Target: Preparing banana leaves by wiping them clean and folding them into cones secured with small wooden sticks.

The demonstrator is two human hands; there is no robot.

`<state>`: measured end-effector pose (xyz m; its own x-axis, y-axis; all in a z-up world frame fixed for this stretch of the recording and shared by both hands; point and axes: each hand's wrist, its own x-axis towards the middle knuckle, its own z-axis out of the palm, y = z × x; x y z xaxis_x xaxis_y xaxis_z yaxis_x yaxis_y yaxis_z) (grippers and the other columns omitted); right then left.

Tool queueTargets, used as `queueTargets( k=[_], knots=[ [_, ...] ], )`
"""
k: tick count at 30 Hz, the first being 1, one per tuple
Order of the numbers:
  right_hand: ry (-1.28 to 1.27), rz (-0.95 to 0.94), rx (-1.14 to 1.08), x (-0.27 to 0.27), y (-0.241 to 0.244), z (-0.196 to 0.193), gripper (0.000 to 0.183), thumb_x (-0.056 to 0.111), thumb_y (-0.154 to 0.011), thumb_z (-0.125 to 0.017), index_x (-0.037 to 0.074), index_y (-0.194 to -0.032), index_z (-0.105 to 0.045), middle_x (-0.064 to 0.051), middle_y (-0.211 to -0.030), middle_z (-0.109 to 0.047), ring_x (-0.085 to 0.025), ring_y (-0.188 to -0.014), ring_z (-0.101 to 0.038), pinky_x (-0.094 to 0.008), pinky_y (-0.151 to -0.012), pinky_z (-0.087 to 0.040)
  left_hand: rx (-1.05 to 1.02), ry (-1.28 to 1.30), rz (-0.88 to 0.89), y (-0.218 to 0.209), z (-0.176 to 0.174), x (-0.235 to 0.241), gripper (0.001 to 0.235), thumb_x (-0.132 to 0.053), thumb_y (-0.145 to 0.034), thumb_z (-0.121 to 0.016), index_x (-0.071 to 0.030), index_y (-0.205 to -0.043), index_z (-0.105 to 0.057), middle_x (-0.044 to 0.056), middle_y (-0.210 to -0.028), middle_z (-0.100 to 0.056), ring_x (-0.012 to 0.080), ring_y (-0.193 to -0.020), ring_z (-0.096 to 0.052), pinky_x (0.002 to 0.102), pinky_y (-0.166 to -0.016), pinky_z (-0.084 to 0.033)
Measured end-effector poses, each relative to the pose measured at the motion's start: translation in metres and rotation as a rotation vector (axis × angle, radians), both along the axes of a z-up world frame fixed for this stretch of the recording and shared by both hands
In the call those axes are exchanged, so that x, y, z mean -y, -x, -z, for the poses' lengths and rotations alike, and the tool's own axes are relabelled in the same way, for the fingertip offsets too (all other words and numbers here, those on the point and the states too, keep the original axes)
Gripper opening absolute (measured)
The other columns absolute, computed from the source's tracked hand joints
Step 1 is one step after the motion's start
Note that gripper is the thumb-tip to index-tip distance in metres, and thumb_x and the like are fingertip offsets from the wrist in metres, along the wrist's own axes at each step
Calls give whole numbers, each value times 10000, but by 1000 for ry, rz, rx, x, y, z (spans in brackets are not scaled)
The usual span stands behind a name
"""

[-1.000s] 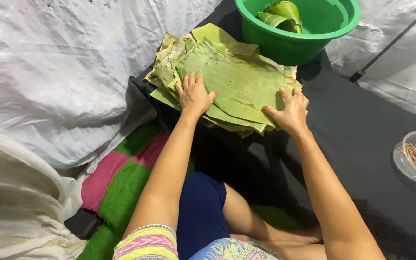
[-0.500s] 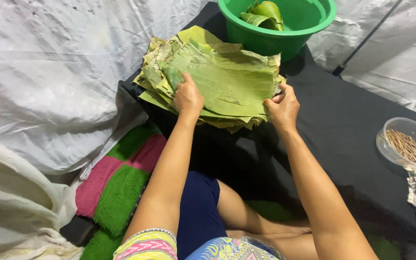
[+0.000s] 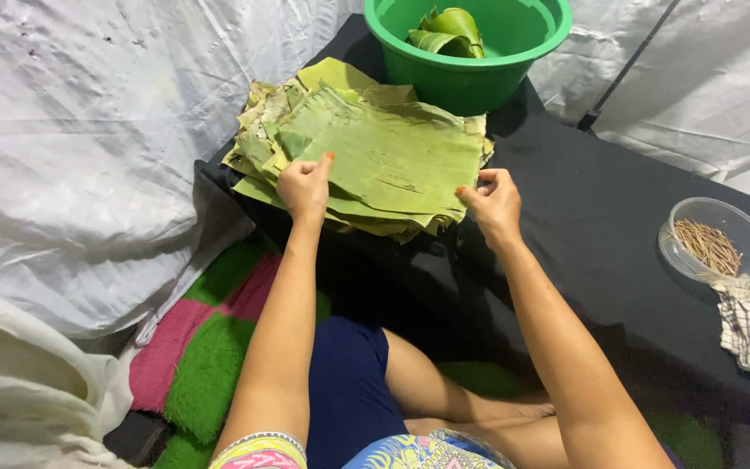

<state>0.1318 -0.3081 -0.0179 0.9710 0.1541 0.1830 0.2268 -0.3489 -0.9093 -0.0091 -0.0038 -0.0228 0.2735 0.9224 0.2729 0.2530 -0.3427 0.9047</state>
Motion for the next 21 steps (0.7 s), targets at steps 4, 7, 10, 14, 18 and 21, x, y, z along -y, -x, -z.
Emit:
queueTargets(
  k=[4,7,10,14,18,21],
  knots=[
    [-82,-10,-131,0,25,-18,749,297,-700,-982,35,-1290,-603,-86,-853,-586,-172,-701,-647,-263,-433,-588,-28,-67,-33,-3,3,3,95,-163,-636,-758,-207,-716,-730,-39,-588,-651,211,-706,-693,335,-707,-573],
    [-100,-39,-217,4,36,-28,715,292,-769,-930,21,-1332,-583,-138,-930,-571,-200,-753,-648,-282,-435,-595,141,249,153,14,-36,33,401,-30,-688,-657,-211,-1019,-794,74,-995,-727,193,-747,-718,313,-690,-616],
    [-188,-41,-307,13,36,-29,631,259,-813,-882,65,-1337,-588,-142,-947,-614,-220,-801,-677,-342,-519,-611,194,378,421,23,-61,59,530,-13,-698,-643,-212,-1172,-777,177,-1254,-656,145,-861,-663,306,-796,-590],
    [-307,-16,-312,30,38,-34,340,173,-824,-850,62,-1101,-685,-82,-836,-664,-178,-689,-689,-303,-466,-595,201,317,599,40,-91,90,566,3,-752,-640,-176,-1282,-724,305,-1429,-528,256,-1194,-600,359,-953,-518],
    [-469,27,-260,61,18,-23,212,168,-884,-797,107,-1051,-682,-30,-806,-647,-128,-638,-680,-271,-474,-601,262,197,663,45,-108,116,546,8,-795,-661,-164,-1312,-701,14,-1276,-674,-51,-682,-449,102,-541,-441],
    [-584,54,-253,99,8,-24,243,179,-893,-799,132,-1096,-674,-6,-850,-674,-148,-672,-725,-315,-546,-646,361,215,747,29,-95,130,555,1,-796,-688,-175,-1323,-693,1,-1276,-693,-83,-644,-478,97,-543,-510]
  ],
)
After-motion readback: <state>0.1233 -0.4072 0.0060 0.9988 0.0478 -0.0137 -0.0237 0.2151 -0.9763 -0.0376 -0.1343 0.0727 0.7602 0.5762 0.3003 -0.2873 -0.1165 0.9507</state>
